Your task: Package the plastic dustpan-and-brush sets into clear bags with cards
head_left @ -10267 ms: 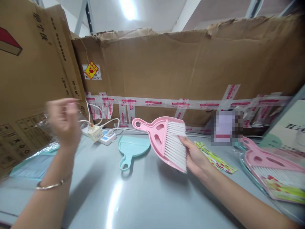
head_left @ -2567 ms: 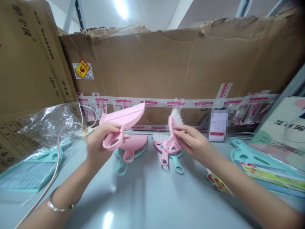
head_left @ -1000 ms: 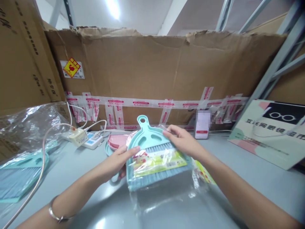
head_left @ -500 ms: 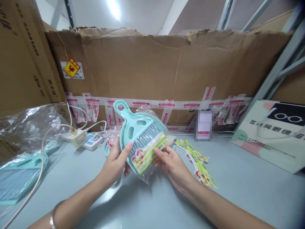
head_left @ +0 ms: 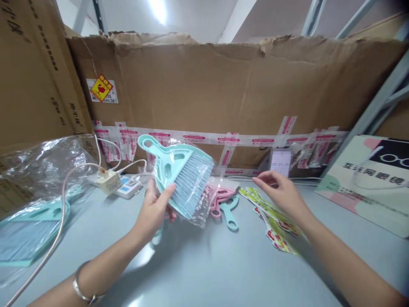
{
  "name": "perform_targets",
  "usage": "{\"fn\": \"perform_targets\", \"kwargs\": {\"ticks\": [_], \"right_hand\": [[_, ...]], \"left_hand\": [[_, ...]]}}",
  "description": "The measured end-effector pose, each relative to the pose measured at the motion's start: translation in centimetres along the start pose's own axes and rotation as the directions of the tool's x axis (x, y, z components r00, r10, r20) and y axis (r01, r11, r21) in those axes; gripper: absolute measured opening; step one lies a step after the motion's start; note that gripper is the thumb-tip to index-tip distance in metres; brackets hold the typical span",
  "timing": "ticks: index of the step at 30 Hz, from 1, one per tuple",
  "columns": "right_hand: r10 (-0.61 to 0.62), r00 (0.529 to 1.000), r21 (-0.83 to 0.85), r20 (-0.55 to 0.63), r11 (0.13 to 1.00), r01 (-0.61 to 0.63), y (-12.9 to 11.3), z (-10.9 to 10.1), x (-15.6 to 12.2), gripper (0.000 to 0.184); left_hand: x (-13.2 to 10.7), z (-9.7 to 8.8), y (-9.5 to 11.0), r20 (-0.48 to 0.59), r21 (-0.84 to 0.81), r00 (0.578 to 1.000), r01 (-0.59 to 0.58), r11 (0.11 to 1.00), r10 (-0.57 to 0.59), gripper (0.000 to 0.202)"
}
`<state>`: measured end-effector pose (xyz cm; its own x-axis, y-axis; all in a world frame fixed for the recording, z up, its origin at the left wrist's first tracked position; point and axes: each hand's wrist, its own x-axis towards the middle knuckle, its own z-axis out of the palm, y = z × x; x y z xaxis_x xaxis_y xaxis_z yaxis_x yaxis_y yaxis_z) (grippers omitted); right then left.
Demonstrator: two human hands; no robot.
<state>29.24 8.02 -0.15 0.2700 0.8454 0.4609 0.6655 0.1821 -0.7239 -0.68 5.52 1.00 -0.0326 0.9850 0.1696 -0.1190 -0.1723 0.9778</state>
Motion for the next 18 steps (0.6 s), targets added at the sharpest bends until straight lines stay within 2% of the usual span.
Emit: {"fn": "perform_targets", "kwargs": {"ticks": [2, 3, 5, 7, 9, 11, 12, 14, 18], "right_hand": [[-0.155, 0.982, 0.157, 0.107, 0.978, 0.137, -2.8, 2.1, -1.9, 0.023], [-0.170, 0.965, 0.234, 0.198, 0.965, 0.122, -4.0, 3.2, -2.8, 0.022], [-0.098, 0.940, 0.427, 0.327, 0.903, -0.054, -5.8, 4.8, -4.4, 0.024], [0.013, 0.897, 0.595, 0.442, 0.745, -0.303, -6.5, 5.6, -5.4, 0.028], [0.086, 0.849, 0.698, 0.521, 0.529, -0.482, -6.6, 5.7, -6.0, 0.028], [0.112, 0.825, 0.758, 0.554, 0.341, -0.556, -6.6, 5.5, -6.2, 0.028], [0.105, 0.821, 0.776, 0.561, 0.281, -0.566, -6.6, 5.3, -6.2, 0.029], [0.075, 0.826, 0.788, 0.558, 0.264, -0.556, -6.7, 5.2, -6.3, 0.030], [0.070, 0.837, 0.753, 0.543, 0.402, -0.522, -6.5, 5.4, -6.5, 0.031]], "left_hand": [[-0.7, 0.4, 0.0, 0.070, 0.022, 0.997, 0.011, 1.000, -0.013, 0.045], [-1.1, 0.7, 0.0, 0.110, 0.020, 0.994, 0.012, 1.000, -0.014, 0.045], [-1.7, 1.0, -0.1, 0.188, 0.004, 0.982, 0.002, 1.000, -0.003, 0.047], [-2.1, 1.2, -0.2, 0.260, -0.002, 0.966, -0.002, 1.000, 0.002, 0.050], [-2.3, 1.4, -0.4, 0.322, 0.013, 0.946, 0.020, 1.000, -0.023, 0.050], [-2.3, 1.5, -0.6, 0.337, 0.034, 0.939, 0.057, 0.998, -0.065, 0.050], [-2.2, 1.5, -0.7, 0.327, 0.039, 0.942, 0.072, 0.997, -0.081, 0.050], [-1.9, 1.3, -0.8, 0.299, 0.038, 0.949, 0.089, 0.995, -0.096, 0.049], [-1.0, 0.5, -0.8, 0.264, 0.091, 0.960, 0.071, 0.993, -0.093, 0.049]]}}
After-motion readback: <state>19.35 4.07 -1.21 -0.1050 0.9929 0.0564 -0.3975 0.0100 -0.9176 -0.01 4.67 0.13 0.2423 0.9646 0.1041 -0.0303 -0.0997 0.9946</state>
